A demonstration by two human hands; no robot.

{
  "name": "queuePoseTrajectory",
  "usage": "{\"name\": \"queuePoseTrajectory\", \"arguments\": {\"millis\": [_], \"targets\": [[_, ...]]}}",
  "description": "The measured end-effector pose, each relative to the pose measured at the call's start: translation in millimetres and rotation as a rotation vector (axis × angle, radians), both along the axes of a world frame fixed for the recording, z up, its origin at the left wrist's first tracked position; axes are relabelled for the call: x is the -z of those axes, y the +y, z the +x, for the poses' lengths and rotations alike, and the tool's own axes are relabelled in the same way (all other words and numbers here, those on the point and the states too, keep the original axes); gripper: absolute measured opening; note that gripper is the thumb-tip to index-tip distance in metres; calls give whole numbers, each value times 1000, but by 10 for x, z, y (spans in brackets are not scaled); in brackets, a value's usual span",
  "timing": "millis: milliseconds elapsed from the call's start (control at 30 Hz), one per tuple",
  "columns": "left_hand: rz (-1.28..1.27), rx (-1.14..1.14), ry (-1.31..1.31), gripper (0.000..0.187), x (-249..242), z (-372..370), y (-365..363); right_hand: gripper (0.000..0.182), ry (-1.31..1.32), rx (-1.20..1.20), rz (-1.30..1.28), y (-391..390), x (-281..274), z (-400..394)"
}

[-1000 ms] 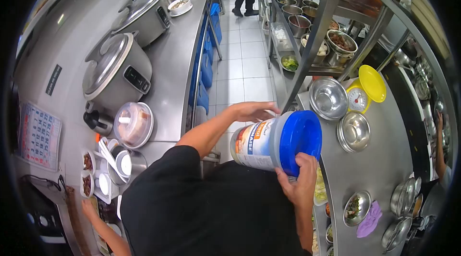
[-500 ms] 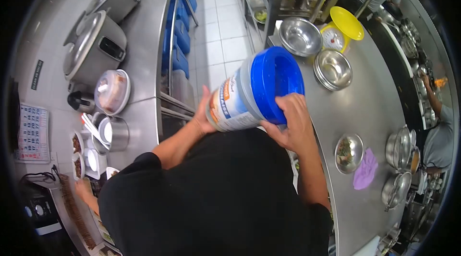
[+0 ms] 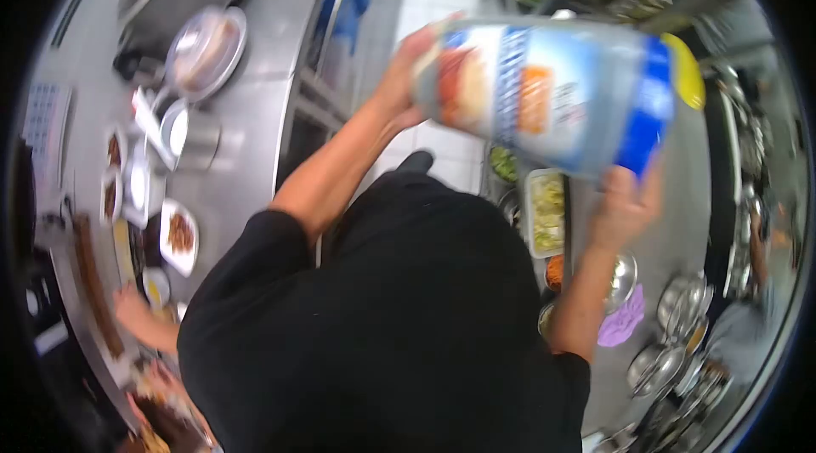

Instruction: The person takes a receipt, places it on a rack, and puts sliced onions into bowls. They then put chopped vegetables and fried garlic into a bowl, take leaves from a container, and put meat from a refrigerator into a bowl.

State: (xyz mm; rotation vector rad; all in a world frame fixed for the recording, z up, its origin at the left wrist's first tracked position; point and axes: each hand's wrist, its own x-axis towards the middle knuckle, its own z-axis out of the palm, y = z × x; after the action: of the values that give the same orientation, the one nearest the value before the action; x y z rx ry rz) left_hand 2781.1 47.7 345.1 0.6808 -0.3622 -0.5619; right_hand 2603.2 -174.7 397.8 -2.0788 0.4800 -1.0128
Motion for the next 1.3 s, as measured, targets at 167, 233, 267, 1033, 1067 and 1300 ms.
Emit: {"name": "queuePoseTrajectory", "arguments": {"millis": [167, 233, 267, 1033, 1067, 1300], "targets": [[-37, 231, 296, 73, -104, 143, 349, 70, -153, -280, -424, -332, -361, 286], [-68, 205, 226, 73, -49, 196, 624, 73, -159, -329, -389, -359, -289, 509], [-57, 80, 195, 64, -148, 163, 761, 71, -168, -317, -370, -264, -228, 665], [-119, -704, -67, 66, 255, -1510, 1653, 70, -104, -646, 460, 764, -263, 1071], [-126, -707, -74, 67, 247, -1521, 1632, 75, -98, -674, 469, 793, -235, 1018], [-121, -711, -89, 77, 271, -1456, 1491, 72, 8, -641, -101, 420, 208, 880]]}}
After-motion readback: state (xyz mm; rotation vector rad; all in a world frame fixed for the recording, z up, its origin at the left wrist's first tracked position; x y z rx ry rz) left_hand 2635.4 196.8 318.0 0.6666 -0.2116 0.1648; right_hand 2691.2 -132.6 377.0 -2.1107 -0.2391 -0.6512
